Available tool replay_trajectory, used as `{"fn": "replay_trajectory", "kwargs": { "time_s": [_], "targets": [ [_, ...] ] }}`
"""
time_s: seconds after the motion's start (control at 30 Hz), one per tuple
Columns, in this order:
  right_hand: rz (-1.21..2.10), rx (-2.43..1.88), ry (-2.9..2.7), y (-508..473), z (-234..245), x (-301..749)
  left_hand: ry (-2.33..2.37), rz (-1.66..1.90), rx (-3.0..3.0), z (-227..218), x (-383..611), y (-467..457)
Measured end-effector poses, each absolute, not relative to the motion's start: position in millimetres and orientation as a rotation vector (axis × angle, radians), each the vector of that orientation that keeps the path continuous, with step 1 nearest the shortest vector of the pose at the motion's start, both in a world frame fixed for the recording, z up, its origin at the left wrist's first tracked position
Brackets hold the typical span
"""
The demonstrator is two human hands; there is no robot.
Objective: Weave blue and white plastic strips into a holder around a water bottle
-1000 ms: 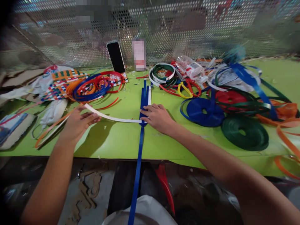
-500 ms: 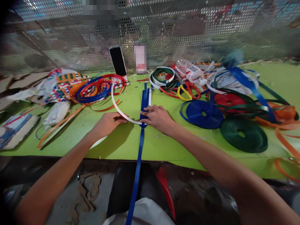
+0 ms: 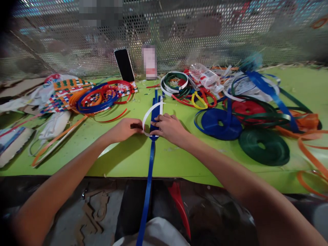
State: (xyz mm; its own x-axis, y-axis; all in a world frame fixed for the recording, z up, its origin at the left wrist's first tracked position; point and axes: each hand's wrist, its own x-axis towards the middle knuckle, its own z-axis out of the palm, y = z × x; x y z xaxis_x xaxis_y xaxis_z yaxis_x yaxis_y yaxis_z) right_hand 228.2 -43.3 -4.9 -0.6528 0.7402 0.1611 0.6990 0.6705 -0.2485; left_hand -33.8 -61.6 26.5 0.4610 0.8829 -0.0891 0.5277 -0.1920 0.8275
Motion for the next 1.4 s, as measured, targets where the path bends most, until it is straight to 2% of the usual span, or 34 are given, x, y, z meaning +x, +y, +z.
{"fn": "replay_trajectory", "kwargs": {
  "time_s": [0.47,0.7,0.97,1.17,1.4],
  "targets": [
    [0.293,-1.170,-2.641,-49,5,225,1.395,0.416,1.923,30,-15,-63],
    [0.291,-1.170,-2.630,-50,3,226,1.577,0.504,1.993,25,1,-78],
    [0.275,-1.200,-2.651,-52,4,225,1.583,0.672,2.036,8,5,-90],
    [0.271,-1.200,-2.652,-53,2,226,1.452,0.661,2.159,9,1,-90],
    [0.257,-1.206,-2.642,-55,3,226,1.635,0.667,2.222,4,1,-97]
  ]
}}
